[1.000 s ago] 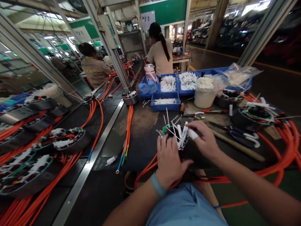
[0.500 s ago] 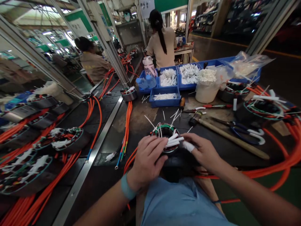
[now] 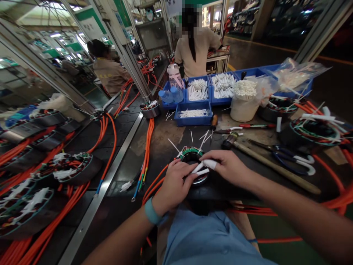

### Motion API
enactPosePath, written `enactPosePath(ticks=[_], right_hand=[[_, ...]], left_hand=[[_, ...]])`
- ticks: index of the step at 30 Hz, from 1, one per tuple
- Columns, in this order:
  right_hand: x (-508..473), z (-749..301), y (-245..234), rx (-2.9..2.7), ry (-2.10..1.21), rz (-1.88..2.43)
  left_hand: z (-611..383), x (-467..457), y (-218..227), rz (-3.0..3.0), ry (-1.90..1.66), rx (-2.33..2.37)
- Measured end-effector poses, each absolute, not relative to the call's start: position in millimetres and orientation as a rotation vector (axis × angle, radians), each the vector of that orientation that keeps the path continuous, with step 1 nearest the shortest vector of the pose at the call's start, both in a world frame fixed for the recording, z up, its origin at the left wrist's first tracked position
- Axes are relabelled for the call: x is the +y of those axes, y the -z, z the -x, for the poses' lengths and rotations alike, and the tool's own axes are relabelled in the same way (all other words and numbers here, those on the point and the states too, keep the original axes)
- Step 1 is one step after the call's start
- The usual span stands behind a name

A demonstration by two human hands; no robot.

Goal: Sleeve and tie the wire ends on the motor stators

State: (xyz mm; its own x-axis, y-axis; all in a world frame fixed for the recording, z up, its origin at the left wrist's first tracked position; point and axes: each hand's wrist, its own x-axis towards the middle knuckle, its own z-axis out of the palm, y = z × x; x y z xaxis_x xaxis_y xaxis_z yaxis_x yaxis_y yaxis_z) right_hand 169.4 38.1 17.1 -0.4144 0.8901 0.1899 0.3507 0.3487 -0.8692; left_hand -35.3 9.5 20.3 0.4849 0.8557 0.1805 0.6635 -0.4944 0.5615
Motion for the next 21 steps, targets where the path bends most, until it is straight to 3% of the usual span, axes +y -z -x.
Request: enactPosePath(ticks=[4,7,11,16,21], right_hand=[[7,-163,3,-1.578,-1.121,1.050],[-15,-157,20,-1.416,-1.020,1.115],[-37,-149,35,-1.301,-0.937,1.188],[-44,-139,40,-1.021,-1.059,1.098],[-63,-135,41,-1.115,-1.090,1.005]], left_hand=[[31,8,-20,-2.272,-0.688,1.304],[28,10,-23,-2.216,-0.664,1.346],[23,22,-35,-2.190,-0.456,1.408],[21,32,-45,-2.256,-0.296,1.412],[18,29,-44,-2.276,-0.312,1.422]])
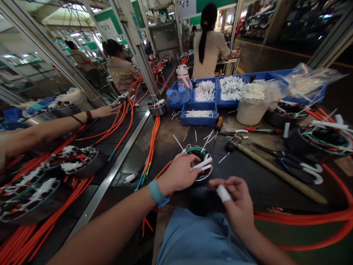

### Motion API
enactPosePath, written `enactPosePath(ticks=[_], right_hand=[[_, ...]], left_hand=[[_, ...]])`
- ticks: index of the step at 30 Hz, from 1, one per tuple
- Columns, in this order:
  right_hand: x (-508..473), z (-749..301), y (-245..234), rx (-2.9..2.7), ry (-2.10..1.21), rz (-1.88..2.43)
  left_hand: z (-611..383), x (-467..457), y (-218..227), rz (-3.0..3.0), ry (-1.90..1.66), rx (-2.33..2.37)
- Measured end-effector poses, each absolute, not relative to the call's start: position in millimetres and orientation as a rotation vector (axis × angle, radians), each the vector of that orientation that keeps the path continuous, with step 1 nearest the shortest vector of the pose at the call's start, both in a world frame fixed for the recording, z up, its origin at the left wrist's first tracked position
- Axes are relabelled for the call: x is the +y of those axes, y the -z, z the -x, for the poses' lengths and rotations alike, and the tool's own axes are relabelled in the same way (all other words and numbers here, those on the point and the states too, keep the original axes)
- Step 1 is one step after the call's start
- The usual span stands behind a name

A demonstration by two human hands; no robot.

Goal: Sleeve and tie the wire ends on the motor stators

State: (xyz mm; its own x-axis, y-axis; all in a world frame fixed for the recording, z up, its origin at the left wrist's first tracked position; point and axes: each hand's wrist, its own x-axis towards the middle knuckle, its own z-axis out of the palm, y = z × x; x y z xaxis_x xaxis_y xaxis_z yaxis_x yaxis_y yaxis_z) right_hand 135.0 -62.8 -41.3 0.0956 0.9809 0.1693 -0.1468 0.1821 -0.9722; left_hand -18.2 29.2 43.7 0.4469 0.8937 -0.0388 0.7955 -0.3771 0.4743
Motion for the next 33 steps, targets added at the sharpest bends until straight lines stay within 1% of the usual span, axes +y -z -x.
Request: enactPosePath(ticks=[2,6,7,10,15,16,18,21,23,25,28,30,33], right_hand=[[-64,-141,39,-1.338,-1.032,0.977],[-42,-159,28,-1.748,-0.633,1.212],[-34,-161,25,-1.831,-0.580,1.260],[-21,-161,19,-1.920,-0.559,1.257],[-22,-149,9,-1.865,-0.752,1.314],[-22,-148,5,-1.903,-0.757,1.307],[-19,-148,-3,-2.042,-0.665,1.273],[-7,-152,-16,-2.347,-0.397,1.265],[3,-154,-26,-2.526,-0.213,1.273],[13,-155,-39,-2.699,-0.104,1.238],[32,-151,-60,-2.985,-0.101,1.142],[48,-144,-71,-3.100,-0.175,1.066],[71,-132,-77,-3.106,-0.365,0.941]], left_hand=[[16,31,-46,-2.285,-0.241,1.424],[11,41,-58,-2.268,0.007,1.435],[11,43,-61,-2.268,0.047,1.436],[9,50,-67,-2.277,0.109,1.408],[14,52,-69,-2.324,0.142,1.358],[16,49,-68,-2.362,0.125,1.341],[21,41,-63,-2.485,0.055,1.285],[26,20,-47,-2.622,-0.154,1.233],[26,5,-33,-2.617,-0.334,1.279],[25,-4,-18,-2.599,-0.497,1.374],[29,0,-2,-2.622,-0.610,1.418],[36,13,1,-2.687,-0.615,1.272],[50,35,-2,-2.784,-0.553,0.987]])
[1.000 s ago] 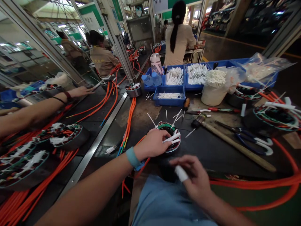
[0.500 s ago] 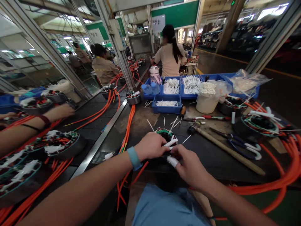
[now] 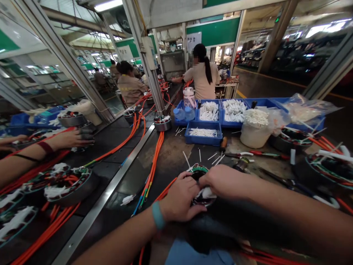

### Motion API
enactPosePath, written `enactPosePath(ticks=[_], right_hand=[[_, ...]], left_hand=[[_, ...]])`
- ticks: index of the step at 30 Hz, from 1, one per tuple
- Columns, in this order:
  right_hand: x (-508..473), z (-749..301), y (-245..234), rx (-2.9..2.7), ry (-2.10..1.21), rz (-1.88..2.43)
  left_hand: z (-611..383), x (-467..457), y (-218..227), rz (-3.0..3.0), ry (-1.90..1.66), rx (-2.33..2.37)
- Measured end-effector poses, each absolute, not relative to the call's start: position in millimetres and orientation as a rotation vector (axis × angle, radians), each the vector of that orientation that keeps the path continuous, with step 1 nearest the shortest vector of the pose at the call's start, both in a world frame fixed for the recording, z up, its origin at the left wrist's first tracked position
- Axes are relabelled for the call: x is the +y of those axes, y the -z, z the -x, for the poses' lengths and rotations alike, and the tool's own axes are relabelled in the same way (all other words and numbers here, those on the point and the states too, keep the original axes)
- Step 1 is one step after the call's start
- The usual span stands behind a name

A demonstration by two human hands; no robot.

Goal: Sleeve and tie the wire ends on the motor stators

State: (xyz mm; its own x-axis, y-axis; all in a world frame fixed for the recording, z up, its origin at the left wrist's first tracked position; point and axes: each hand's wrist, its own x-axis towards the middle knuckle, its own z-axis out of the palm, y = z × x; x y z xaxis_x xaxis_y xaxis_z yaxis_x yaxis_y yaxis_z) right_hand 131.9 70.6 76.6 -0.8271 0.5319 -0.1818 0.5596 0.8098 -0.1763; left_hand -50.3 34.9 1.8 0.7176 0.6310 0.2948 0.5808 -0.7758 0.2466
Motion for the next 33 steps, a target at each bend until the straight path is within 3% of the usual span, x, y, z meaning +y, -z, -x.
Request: enactPosePath(ticks=[7,10,12,17,21,27,31,33], right_hand=[[65,-173,-56,3.072,1.053,-1.064],[59,-211,-31,3.249,1.254,-1.577],[58,-225,-11,3.276,1.166,-1.807],[55,-215,20,3.547,1.152,-1.285],[45,-203,20,3.742,0.867,-1.450],[28,-192,23,3.683,1.194,-1.719],[24,-187,31,3.870,0.550,-1.551],[23,-186,34,3.899,0.397,-1.393]], left_hand=[[57,44,-10,-2.725,-0.534,0.930],[57,43,-12,-2.692,-0.491,0.921],[58,43,-12,-2.694,-0.471,0.902],[60,41,-15,-2.721,-0.467,0.897],[60,41,-16,-2.708,-0.450,0.920],[51,34,-20,-2.680,-0.480,1.008],[34,20,-17,-2.632,-0.574,1.269],[27,16,-16,-2.579,-0.608,1.352]])
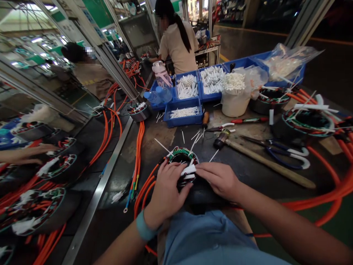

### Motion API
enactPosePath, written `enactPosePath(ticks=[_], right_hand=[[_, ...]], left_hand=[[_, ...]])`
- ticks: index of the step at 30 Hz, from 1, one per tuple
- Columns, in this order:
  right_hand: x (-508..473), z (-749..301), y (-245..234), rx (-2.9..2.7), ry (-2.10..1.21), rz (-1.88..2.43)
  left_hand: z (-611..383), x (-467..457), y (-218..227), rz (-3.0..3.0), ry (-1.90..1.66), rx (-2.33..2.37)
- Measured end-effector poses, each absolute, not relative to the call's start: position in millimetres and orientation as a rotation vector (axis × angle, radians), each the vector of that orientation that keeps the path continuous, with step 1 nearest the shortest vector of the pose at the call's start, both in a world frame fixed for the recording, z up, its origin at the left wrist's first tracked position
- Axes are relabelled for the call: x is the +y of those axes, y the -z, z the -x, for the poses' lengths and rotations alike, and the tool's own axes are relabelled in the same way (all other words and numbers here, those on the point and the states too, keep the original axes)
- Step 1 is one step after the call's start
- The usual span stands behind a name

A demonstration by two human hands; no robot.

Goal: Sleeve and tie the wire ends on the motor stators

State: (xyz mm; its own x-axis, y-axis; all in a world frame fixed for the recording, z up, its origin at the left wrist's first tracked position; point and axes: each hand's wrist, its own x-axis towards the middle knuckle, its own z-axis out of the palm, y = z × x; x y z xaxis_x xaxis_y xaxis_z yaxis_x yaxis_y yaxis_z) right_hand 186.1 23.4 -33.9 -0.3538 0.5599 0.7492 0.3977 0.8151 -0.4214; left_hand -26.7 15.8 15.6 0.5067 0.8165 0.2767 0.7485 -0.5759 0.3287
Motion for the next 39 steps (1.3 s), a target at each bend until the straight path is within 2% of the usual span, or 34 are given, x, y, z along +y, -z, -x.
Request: enactPosePath(ticks=[4,11,25,32,35,39], right_hand=[[24,-182,37,-1.921,-0.310,0.759],[19,-168,39,-1.858,-0.192,0.724],[16,-155,43,-1.696,-0.313,0.868],[-4,-168,56,-1.891,-0.238,0.809],[1,-175,50,-1.918,-0.311,0.797],[25,-185,39,-1.928,-0.398,0.801]], left_hand=[[21,16,-15,-2.460,-0.658,1.397],[21,17,-7,-2.426,-0.847,1.400],[14,16,-8,-2.404,-0.844,1.492],[19,22,-20,-2.353,-0.618,1.430],[22,23,-22,-2.391,-0.515,1.385],[21,21,-22,-2.406,-0.551,1.393]])
